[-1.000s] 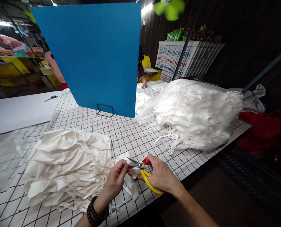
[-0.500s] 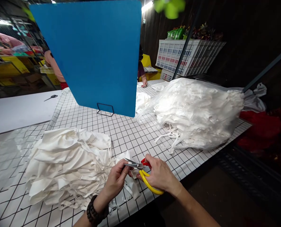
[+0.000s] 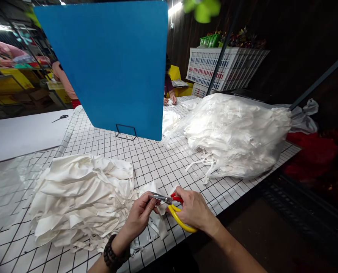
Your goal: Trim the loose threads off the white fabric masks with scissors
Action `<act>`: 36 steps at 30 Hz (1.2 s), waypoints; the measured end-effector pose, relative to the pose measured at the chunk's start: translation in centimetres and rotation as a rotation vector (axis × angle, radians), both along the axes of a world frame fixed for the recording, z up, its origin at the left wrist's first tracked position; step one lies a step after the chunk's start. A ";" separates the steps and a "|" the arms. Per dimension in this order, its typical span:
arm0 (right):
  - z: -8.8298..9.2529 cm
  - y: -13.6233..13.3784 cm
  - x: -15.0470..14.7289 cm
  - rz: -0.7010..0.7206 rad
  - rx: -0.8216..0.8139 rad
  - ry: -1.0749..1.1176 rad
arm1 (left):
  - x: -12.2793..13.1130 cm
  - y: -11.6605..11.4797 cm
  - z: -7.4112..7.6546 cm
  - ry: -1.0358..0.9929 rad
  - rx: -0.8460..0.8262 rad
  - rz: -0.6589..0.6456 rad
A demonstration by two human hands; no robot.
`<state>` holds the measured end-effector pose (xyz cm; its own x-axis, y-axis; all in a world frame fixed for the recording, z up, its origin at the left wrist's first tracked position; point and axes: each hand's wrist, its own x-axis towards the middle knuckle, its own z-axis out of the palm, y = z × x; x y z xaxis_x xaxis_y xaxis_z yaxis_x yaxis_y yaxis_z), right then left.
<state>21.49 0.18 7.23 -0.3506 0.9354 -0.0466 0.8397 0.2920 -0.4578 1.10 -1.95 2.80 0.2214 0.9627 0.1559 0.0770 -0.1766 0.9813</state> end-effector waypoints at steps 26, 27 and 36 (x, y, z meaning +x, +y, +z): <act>-6.9 4.1 4.2 -0.326 -0.249 0.561 | -2.7 2.7 -0.2 -0.131 -0.152 0.327; -7.2 4.2 3.9 -0.327 -0.245 0.569 | -2.7 3.1 -0.2 -0.038 -0.136 0.326; -8.8 6.9 5.5 -0.525 -0.048 0.260 | -1.9 6.4 0.2 0.283 -0.159 0.361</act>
